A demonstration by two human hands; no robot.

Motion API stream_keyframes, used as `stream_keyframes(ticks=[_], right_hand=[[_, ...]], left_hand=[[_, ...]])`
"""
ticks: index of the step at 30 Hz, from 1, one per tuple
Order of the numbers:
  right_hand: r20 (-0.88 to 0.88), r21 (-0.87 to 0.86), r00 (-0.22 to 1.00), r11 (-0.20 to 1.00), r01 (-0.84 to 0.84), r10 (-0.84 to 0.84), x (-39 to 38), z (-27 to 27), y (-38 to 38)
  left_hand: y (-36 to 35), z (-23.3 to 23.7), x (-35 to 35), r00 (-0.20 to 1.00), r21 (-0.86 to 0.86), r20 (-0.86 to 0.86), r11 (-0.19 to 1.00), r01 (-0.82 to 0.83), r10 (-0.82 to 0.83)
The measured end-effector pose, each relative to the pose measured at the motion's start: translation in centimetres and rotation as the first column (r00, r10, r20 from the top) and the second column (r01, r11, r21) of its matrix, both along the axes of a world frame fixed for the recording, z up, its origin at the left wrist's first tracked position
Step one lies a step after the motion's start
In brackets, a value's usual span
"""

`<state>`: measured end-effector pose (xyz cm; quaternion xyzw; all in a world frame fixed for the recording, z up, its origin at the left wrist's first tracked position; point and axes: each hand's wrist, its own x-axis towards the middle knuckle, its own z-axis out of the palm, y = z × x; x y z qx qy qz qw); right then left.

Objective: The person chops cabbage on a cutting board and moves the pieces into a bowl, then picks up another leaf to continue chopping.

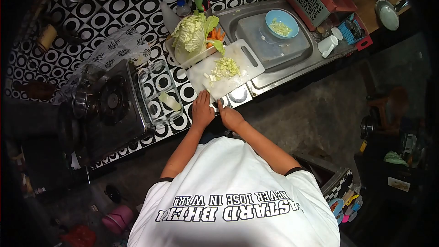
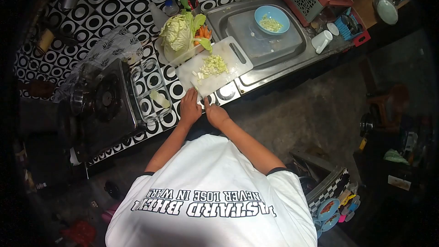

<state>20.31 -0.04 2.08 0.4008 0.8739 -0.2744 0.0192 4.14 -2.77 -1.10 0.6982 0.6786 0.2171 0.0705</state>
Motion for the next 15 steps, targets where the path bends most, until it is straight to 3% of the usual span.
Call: stream_keyframes(ticks=[7, 15], right_hand=[[0.051, 0.007, 0.998, 0.999, -0.037, 0.037, 0.6, 0.2, -0.4], [-0.005, -0.091, 1.0, 0.996, 0.008, -0.009, 1.8, 0.3, -1.2]], left_hand=[[0.1, 0.3, 0.2, 1.0, 0.008, 0.007, 1.0, -0.004, 0.004], [0.2, 0.0, 0.3, 1.0, 0.019, -0.014, 1.0, -0.013, 0.013]])
